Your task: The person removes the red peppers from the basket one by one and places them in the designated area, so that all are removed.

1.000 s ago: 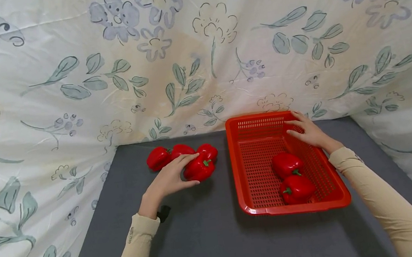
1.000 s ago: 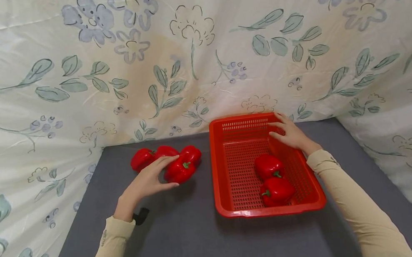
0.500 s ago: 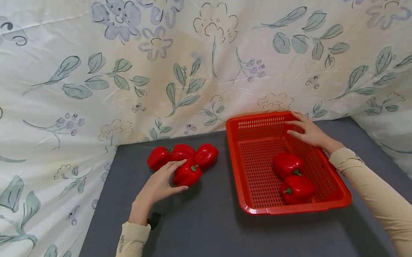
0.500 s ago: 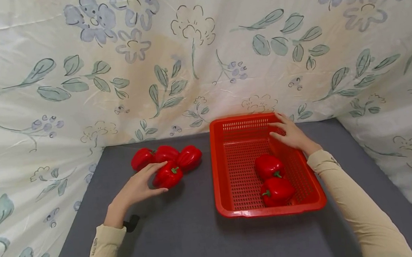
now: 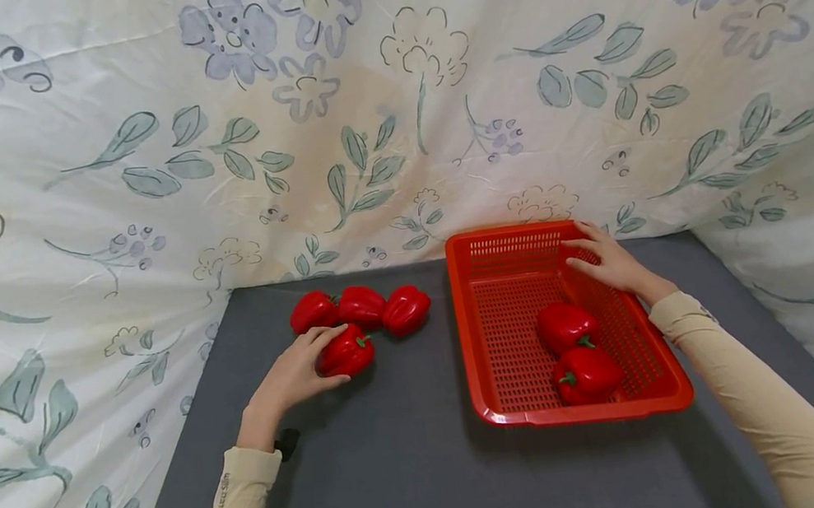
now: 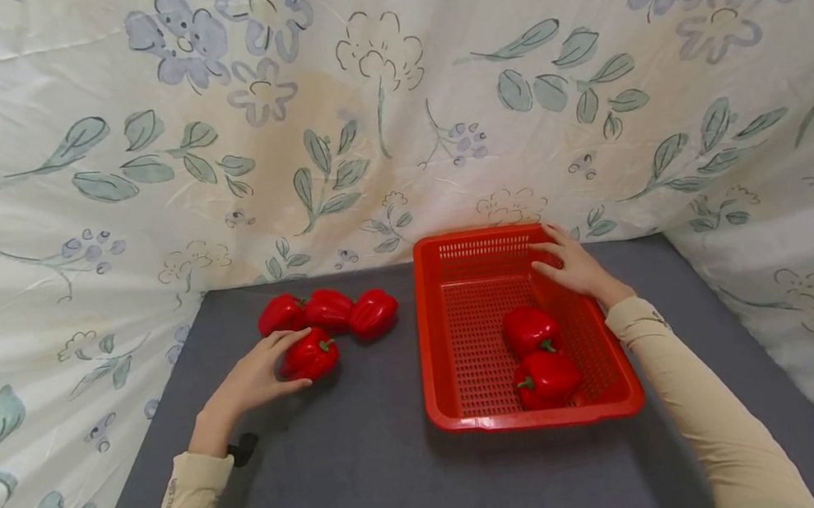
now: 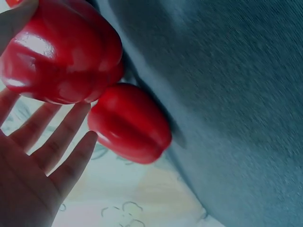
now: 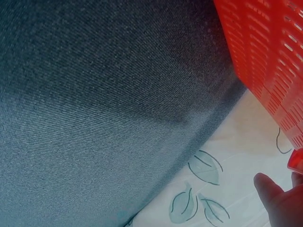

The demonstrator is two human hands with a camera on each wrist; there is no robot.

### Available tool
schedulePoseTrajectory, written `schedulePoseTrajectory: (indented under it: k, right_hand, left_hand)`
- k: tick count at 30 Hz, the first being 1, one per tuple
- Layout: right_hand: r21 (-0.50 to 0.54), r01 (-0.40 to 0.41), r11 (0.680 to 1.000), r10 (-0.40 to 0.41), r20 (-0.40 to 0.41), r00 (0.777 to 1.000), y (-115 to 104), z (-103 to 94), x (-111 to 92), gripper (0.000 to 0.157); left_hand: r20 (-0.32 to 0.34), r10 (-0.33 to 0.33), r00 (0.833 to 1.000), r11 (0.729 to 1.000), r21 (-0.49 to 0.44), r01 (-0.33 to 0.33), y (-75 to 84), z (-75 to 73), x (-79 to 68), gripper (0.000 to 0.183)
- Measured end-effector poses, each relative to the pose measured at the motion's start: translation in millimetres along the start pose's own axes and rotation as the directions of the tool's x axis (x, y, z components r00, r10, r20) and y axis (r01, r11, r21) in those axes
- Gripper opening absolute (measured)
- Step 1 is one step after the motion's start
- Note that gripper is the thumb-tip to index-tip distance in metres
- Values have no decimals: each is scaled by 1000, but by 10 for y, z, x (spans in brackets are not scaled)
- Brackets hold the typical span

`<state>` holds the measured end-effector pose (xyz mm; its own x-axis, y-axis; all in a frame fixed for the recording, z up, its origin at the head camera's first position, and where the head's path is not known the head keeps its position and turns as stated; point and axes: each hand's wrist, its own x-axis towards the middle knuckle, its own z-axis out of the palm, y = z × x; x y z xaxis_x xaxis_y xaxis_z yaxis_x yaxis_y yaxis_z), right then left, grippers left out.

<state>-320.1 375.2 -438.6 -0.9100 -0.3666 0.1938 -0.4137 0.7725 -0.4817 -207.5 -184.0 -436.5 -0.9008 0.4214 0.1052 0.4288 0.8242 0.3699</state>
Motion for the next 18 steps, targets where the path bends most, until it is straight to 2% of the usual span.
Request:
schedulePoseTrajectory:
  k: [12,18]
  right_hand:
    - [-2,3,1000,-3,2,1000,15,-3,10,51]
    - [-1,-4,1000,4,8,1000,33,-5,15,52]
  left_hand:
    - [-30,-26,999,1000,15,26,-234,-55,-81,76]
    - [-14,-76,997,997,22,76,-298,-84,-101,76]
